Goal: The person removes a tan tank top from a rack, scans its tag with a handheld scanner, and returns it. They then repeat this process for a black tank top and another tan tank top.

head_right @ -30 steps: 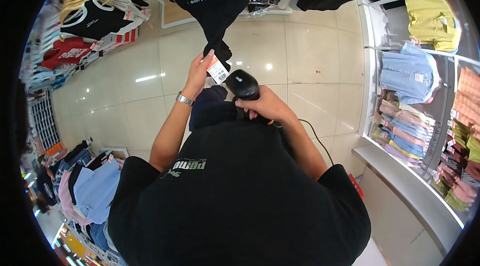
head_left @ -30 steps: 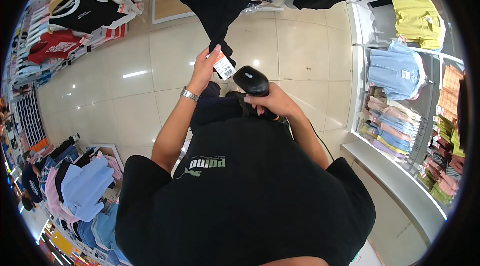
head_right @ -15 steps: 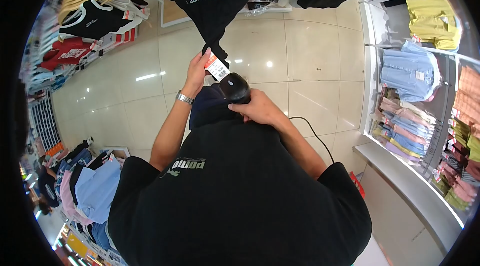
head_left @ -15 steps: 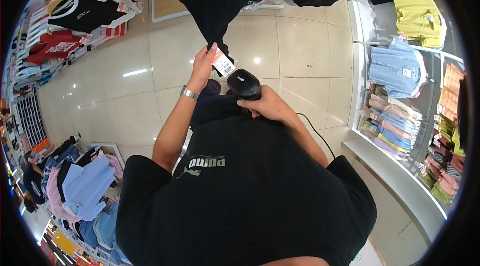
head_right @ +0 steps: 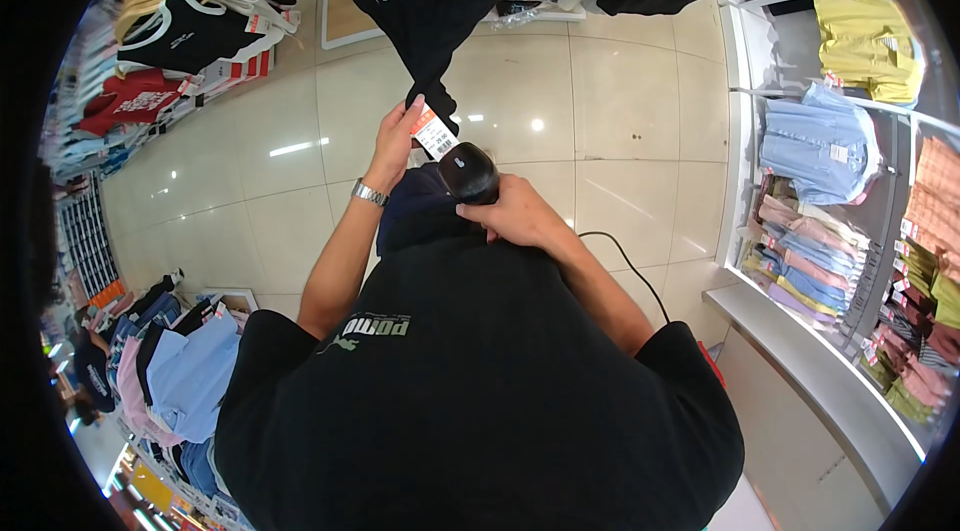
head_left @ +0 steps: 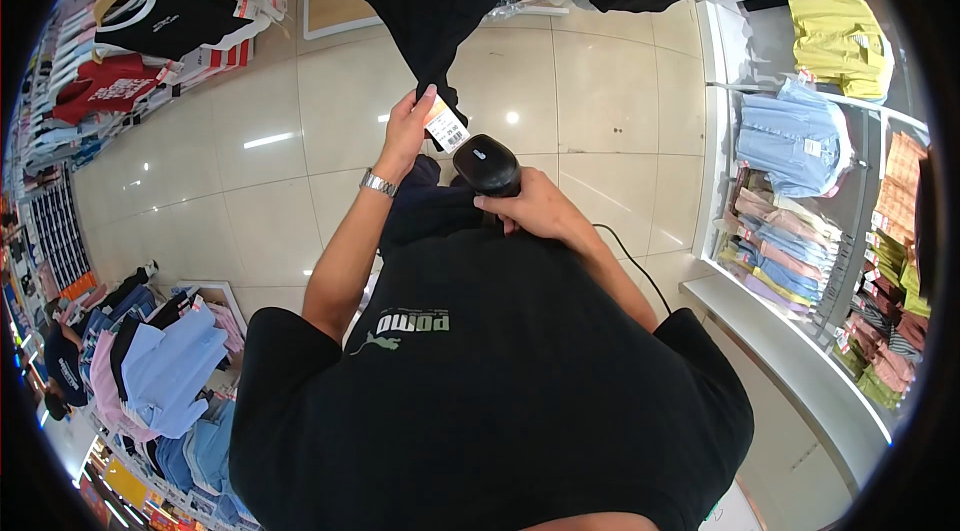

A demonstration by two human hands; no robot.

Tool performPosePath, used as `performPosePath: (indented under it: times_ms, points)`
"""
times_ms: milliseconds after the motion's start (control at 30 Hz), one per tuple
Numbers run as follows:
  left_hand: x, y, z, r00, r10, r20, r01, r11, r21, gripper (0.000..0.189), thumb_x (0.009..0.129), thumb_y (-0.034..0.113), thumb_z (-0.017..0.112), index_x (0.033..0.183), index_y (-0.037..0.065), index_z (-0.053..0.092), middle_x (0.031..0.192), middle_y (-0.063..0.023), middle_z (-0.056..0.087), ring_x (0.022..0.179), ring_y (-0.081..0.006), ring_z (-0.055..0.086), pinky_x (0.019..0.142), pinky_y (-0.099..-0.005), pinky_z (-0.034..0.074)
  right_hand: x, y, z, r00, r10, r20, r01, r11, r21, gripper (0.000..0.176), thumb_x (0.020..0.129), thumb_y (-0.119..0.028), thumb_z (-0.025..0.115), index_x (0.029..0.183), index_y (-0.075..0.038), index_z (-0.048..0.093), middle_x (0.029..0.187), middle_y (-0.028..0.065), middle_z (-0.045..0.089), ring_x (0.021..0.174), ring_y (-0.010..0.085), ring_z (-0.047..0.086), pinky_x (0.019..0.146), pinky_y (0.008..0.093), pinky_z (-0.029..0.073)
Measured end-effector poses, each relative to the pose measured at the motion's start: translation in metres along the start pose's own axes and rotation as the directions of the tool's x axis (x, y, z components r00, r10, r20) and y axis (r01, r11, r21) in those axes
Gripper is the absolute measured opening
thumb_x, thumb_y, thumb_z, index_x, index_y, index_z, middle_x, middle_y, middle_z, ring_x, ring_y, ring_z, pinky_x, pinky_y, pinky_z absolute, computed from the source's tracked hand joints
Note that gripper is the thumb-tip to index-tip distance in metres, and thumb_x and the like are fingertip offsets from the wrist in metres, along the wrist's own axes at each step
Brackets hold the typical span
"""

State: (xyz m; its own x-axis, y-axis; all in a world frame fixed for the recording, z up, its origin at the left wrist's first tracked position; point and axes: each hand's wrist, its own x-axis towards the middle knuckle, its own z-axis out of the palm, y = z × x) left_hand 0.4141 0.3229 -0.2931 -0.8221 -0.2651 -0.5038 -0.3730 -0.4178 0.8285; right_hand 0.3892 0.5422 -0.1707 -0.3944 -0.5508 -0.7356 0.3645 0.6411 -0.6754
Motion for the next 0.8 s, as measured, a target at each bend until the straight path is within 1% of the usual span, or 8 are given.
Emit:
performPosePath:
  times_ms: [233, 433, 600, 733, 800]
  points:
    - [-0.001, 0.0, 0.001, 1.0, 0.001, 0.006, -0.001, 1.0, 0.006, 0.03, 0.1, 0.037, 0.057, 0.091, 0.009, 0.061, 0.079, 0.0027, 0.062, 0.067, -0.0043, 0.06, 0.058, -0.0212, 0.048, 0.003, 0.004, 0.0, 1.0, 0.014, -0.003, -0.015, 0.998, -0.064, 0.035, 0.084, -0.029, 0.072, 0.075, 0.003, 0.063, 0.059, 0.0093, 0.063, 0.054, 0.0172, 0.064, 0.057, 0.0317, 0.05]
    - [0.0, 0.0, 0.002, 1.0, -0.001, 0.012, 0.001, 1.0, -0.006, 0.029, 0.1, 0.036, 0.058, 0.091, 0.009, 0.061, 0.078, 0.0033, 0.061, 0.066, -0.0035, 0.059, 0.057, -0.0204, 0.046, 0.003, 0.004, 0.0, 1.0, 0.0, -0.001, 0.0, 0.998, -0.061, 0.036, 0.084, -0.03, 0.072, 0.078, 0.004, 0.064, 0.06, 0.0098, 0.064, 0.054, 0.0175, 0.064, 0.057, 0.0315, 0.05]
    - [0.001, -0.005, 0.0, 1.0, -0.004, 0.009, 0.004, 1.0, -0.007, 0.028, 0.1, 0.036, 0.058, 0.092, 0.009, 0.061, 0.077, 0.0034, 0.061, 0.066, -0.0032, 0.059, 0.057, -0.0202, 0.046, 0.003, 0.004, 0.0, 1.0, 0.013, 0.003, -0.013, 0.996, -0.087, 0.035, 0.084, -0.03, 0.072, 0.08, 0.004, 0.064, 0.059, 0.0092, 0.063, 0.055, 0.0173, 0.064, 0.058, 0.0319, 0.05]
    - [-0.001, -0.002, 0.002, 1.0, -0.015, -0.021, 0.015, 1.0, 0.007, 0.029, 0.1, 0.036, 0.059, 0.088, 0.009, 0.059, 0.075, 0.0042, 0.059, 0.064, -0.0028, 0.056, 0.056, -0.0208, 0.044, 0.002, 0.0, -0.002, 0.999, 0.036, 0.015, -0.034, 0.996, -0.082, 0.031, 0.085, -0.028, 0.073, 0.082, 0.002, 0.064, 0.06, 0.0052, 0.06, 0.053, 0.0134, 0.059, 0.055, 0.0291, 0.047]
    - [-0.007, 0.006, 0.009, 0.998, -0.031, -0.047, 0.032, 0.999, 0.002, 0.03, 0.099, 0.035, 0.059, 0.085, 0.01, 0.058, 0.073, 0.0047, 0.057, 0.063, -0.0023, 0.053, 0.055, -0.0213, 0.042, 0.001, 0.0, -0.003, 0.999, 0.03, 0.02, -0.029, 0.998, -0.056, 0.031, 0.085, -0.027, 0.073, 0.082, 0.002, 0.064, 0.06, 0.0052, 0.06, 0.053, 0.0131, 0.06, 0.054, 0.0286, 0.048]
